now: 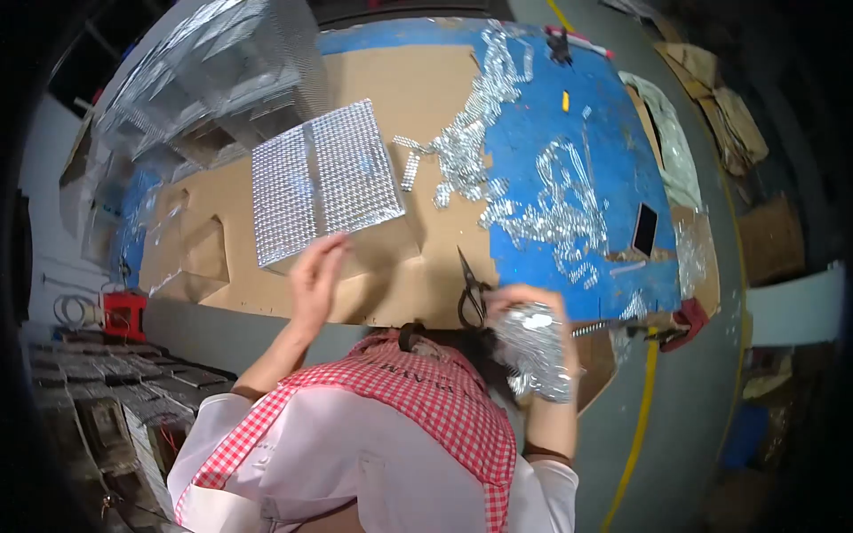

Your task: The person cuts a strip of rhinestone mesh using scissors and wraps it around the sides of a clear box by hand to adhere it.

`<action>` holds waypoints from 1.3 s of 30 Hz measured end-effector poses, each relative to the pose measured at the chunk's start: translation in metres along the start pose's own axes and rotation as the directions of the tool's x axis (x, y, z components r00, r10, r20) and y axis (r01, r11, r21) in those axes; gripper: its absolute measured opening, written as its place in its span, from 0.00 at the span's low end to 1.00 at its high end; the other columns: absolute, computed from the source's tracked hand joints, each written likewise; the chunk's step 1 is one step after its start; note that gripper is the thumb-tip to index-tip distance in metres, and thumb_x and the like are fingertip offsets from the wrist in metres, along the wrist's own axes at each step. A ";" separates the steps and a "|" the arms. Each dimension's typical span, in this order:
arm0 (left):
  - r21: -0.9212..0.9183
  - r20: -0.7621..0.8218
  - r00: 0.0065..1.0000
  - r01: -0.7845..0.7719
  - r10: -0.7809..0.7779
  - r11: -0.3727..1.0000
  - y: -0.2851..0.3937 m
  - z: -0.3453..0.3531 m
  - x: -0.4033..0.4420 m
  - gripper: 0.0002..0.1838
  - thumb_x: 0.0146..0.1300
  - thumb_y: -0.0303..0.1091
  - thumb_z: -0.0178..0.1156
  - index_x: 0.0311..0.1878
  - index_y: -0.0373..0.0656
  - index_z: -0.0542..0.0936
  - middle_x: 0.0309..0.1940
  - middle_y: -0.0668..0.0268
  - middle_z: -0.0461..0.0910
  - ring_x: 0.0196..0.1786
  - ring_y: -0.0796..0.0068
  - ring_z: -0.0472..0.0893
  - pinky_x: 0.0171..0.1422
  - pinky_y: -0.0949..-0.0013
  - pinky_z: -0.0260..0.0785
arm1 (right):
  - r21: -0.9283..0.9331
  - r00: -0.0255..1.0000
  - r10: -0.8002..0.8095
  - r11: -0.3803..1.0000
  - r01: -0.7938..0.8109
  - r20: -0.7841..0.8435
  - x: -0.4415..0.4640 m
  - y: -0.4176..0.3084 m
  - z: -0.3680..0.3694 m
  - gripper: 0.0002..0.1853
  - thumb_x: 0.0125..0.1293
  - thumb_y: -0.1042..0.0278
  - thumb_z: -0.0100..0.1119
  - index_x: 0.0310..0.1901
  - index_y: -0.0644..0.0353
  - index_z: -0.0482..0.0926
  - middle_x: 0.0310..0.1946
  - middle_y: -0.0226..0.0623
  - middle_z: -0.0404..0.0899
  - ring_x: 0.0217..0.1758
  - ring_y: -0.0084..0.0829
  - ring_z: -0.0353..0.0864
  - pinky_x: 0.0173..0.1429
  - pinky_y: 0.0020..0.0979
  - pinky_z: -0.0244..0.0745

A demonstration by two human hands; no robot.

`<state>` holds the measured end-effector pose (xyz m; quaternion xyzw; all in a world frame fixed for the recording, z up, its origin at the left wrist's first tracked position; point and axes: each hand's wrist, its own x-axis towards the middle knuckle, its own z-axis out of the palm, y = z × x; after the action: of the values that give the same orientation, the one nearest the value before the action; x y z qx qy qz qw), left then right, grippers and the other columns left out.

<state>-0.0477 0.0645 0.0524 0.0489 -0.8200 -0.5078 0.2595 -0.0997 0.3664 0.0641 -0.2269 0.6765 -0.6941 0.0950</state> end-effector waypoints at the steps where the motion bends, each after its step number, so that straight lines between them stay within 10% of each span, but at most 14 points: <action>1: 0.009 -0.139 0.989 0.047 -0.045 0.999 -0.014 -0.020 -0.005 0.12 0.62 0.28 0.52 0.48 0.38 0.76 0.41 0.60 0.78 0.46 0.69 0.76 0.51 0.69 0.67 | 0.338 0.972 0.201 0.912 -0.231 0.121 0.016 0.017 0.012 0.16 0.59 0.75 0.53 0.49 0.68 0.72 0.30 0.40 0.78 0.31 0.23 0.77 0.35 0.22 0.72; 2: 0.012 -0.274 0.958 0.094 -0.087 0.995 -0.025 -0.036 -0.009 0.12 0.63 0.29 0.51 0.49 0.38 0.76 0.44 0.61 0.77 0.49 0.70 0.75 0.54 0.69 0.65 | 0.589 0.888 0.346 0.664 -0.460 0.302 0.034 0.028 0.021 0.19 0.61 0.75 0.52 0.54 0.66 0.70 0.31 0.39 0.78 0.33 0.22 0.77 0.37 0.21 0.72; 5: 0.030 -0.547 0.819 0.225 -0.173 0.974 -0.040 -0.073 -0.020 0.16 0.66 0.33 0.49 0.53 0.35 0.72 0.49 0.59 0.74 0.53 0.71 0.72 0.57 0.69 0.62 | 0.251 0.952 0.252 0.923 -0.291 0.175 0.069 0.067 0.057 0.24 0.63 0.74 0.48 0.61 0.62 0.62 0.32 0.37 0.77 0.35 0.23 0.77 0.40 0.21 0.72; 7: -0.012 -0.625 0.739 0.313 -0.252 0.950 -0.049 -0.085 -0.026 0.18 0.67 0.36 0.48 0.55 0.34 0.70 0.50 0.59 0.74 0.54 0.72 0.71 0.59 0.69 0.61 | 0.327 0.921 0.329 0.864 -0.382 0.206 0.090 0.072 0.075 0.26 0.64 0.75 0.47 0.64 0.59 0.57 0.33 0.37 0.77 0.37 0.23 0.76 0.41 0.21 0.72; 14: -0.337 -0.329 0.781 0.429 -0.532 0.838 -0.083 -0.107 -0.021 0.22 0.68 0.45 0.46 0.50 0.34 0.74 0.35 0.71 0.73 0.32 0.86 0.63 0.39 0.79 0.56 | 0.347 0.882 0.311 0.832 -0.433 0.354 0.111 0.070 0.092 0.27 0.62 0.74 0.52 0.62 0.61 0.58 0.38 0.35 0.79 0.38 0.20 0.78 0.42 0.21 0.73; 24: -0.322 -0.389 0.769 0.403 -0.508 0.857 -0.106 -0.127 -0.003 0.21 0.67 0.47 0.48 0.53 0.39 0.70 0.41 0.66 0.72 0.41 0.80 0.66 0.47 0.74 0.59 | -0.033 0.954 0.201 0.980 -0.199 0.223 0.058 0.069 0.111 0.29 0.53 0.79 0.58 0.60 0.61 0.65 0.31 0.30 0.79 0.32 0.19 0.76 0.38 0.21 0.70; 30: 0.274 -0.680 0.733 0.236 0.014 0.932 -0.060 -0.111 -0.027 0.19 0.65 0.37 0.51 0.54 0.35 0.69 0.45 0.61 0.73 0.49 0.71 0.70 0.57 0.67 0.61 | -0.409 0.997 -0.054 0.909 0.075 0.063 0.035 0.066 0.132 0.39 0.47 0.63 0.71 0.60 0.60 0.62 0.27 0.39 0.78 0.25 0.30 0.79 0.30 0.28 0.72; 32: 0.005 -0.285 0.935 0.220 -0.210 0.975 -0.028 -0.079 -0.044 0.19 0.62 0.33 0.53 0.55 0.35 0.68 0.50 0.59 0.72 0.53 0.67 0.71 0.59 0.66 0.61 | -0.442 0.991 -0.100 0.887 0.130 0.091 0.037 0.065 0.133 0.40 0.46 0.63 0.71 0.61 0.58 0.62 0.24 0.37 0.78 0.24 0.31 0.79 0.27 0.30 0.71; 34: -0.060 0.303 0.923 0.266 -0.236 0.962 -0.015 -0.043 -0.055 0.20 0.61 0.31 0.55 0.55 0.35 0.68 0.52 0.58 0.72 0.55 0.65 0.72 0.58 0.66 0.63 | -0.397 0.992 -0.052 0.913 0.093 0.112 0.038 0.073 0.132 0.39 0.46 0.63 0.71 0.60 0.56 0.62 0.25 0.37 0.78 0.24 0.31 0.79 0.26 0.30 0.71; 36: 0.048 0.383 0.910 0.150 -0.157 0.988 -0.008 -0.011 -0.059 0.20 0.58 0.29 0.57 0.54 0.37 0.69 0.51 0.57 0.72 0.54 0.65 0.73 0.55 0.67 0.66 | -0.333 0.993 0.053 0.943 -0.015 0.104 0.039 0.075 0.128 0.38 0.46 0.65 0.71 0.59 0.51 0.62 0.26 0.36 0.77 0.24 0.30 0.78 0.27 0.30 0.70; 39: -0.021 0.424 0.811 0.454 -0.403 0.891 -0.036 0.014 -0.072 0.19 0.57 0.29 0.58 0.52 0.37 0.71 0.47 0.59 0.76 0.50 0.69 0.75 0.52 0.69 0.67 | -0.221 0.990 0.063 0.975 -0.035 0.122 0.041 0.075 0.127 0.37 0.47 0.68 0.70 0.59 0.50 0.62 0.27 0.36 0.77 0.25 0.29 0.78 0.28 0.30 0.70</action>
<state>0.0011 0.0832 -0.0102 0.1096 -0.7910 -0.6009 -0.0362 -0.0926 0.2292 -0.0043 -0.2633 0.7466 -0.5969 0.1301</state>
